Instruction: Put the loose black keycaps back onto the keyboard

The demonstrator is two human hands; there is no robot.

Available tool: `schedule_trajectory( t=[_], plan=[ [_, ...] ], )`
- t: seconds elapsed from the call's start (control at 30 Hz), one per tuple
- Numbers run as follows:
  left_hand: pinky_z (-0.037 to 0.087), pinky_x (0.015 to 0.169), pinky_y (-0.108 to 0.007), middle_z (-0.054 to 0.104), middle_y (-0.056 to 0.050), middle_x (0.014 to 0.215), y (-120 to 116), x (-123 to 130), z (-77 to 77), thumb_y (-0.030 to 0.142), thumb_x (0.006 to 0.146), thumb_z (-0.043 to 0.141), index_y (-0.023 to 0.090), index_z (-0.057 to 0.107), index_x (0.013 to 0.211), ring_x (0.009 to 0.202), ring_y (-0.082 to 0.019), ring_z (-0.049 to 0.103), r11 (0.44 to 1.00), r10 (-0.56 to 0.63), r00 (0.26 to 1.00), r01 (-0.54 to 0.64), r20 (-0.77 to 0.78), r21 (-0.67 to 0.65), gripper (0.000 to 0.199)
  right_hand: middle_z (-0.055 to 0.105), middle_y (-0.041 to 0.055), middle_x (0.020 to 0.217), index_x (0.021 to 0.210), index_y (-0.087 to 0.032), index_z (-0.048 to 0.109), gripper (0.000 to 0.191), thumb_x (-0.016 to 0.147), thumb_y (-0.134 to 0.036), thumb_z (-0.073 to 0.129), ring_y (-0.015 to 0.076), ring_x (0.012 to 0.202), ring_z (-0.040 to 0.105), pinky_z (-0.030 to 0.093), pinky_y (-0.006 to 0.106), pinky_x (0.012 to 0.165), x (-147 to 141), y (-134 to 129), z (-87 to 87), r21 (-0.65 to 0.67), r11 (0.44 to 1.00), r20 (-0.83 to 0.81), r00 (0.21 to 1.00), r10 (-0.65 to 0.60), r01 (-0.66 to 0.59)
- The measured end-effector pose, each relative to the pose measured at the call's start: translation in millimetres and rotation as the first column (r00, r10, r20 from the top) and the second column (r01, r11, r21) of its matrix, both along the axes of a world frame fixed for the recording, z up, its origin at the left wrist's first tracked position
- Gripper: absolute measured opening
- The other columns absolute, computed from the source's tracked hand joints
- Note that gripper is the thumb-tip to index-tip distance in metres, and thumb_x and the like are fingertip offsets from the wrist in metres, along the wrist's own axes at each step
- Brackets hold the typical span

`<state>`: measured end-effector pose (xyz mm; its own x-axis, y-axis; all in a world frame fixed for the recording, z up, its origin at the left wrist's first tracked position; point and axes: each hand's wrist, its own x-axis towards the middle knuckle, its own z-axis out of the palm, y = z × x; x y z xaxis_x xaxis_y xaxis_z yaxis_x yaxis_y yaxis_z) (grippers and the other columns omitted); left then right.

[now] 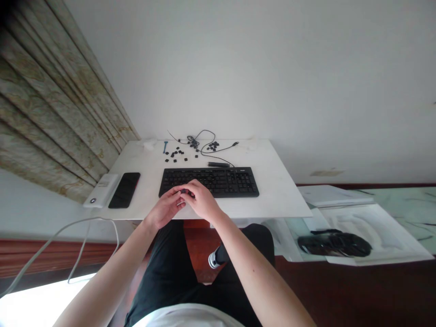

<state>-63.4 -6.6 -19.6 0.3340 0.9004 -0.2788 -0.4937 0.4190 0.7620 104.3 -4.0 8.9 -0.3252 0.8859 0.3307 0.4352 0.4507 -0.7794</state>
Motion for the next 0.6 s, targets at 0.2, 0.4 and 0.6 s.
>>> schedule_trajectory(
  t=[0.2, 0.4, 0.6],
  plan=[
    [0.048, 0.069, -0.026, 0.07, -0.005, 0.092, -3, 9, -8.2, 0.038, 0.083, 0.072, 0.022, 0.07, 0.1, 0.075, -0.014, 0.062, 0.993, 0.016, 0.983, 0.006, -0.182, 0.119, 0.024, 0.068, 0.0037, 0.09, 0.093, -0.023, 0.071, 0.01, 0.087, -0.028, 0.066, 0.0158, 0.076, 0.062, 0.049, 0.028, 0.069, 14, -9, -12.8, -0.101, 0.987, -0.092, 0.987, -0.135, 0.126],
    [0.045, 0.09, -0.04, 0.07, -0.008, 0.097, 14, 1, -19.9, 0.034, 0.087, 0.062, 0.025, 0.072, 0.093, 0.095, -0.026, 0.061, 0.719, 0.488, 0.572, 0.165, -0.66, 0.675, 0.014, 0.07, 0.0045, 0.077, 0.09, -0.021, 0.074, 0.03, 0.078, -0.048, 0.07, 0.0174, 0.066, 0.061, 0.048, 0.03, 0.06, 46, -16, -29.4, -0.362, 0.888, -0.308, 0.862, -0.402, 0.285],
    [0.036, 0.105, -0.05, 0.067, -0.011, 0.111, 24, -1, -29.4, 0.029, 0.093, 0.051, 0.027, 0.071, 0.103, 0.109, -0.03, 0.059, 0.547, 0.606, 0.326, 0.491, -0.725, 0.678, 0.022, 0.069, 0.0052, 0.073, 0.092, -0.018, 0.075, 0.045, 0.068, -0.055, 0.075, 0.0159, 0.06, 0.058, 0.047, 0.03, 0.054, 76, -19, -39.4, -0.479, 0.799, -0.328, 0.77, -0.547, 0.363]
  ],
)
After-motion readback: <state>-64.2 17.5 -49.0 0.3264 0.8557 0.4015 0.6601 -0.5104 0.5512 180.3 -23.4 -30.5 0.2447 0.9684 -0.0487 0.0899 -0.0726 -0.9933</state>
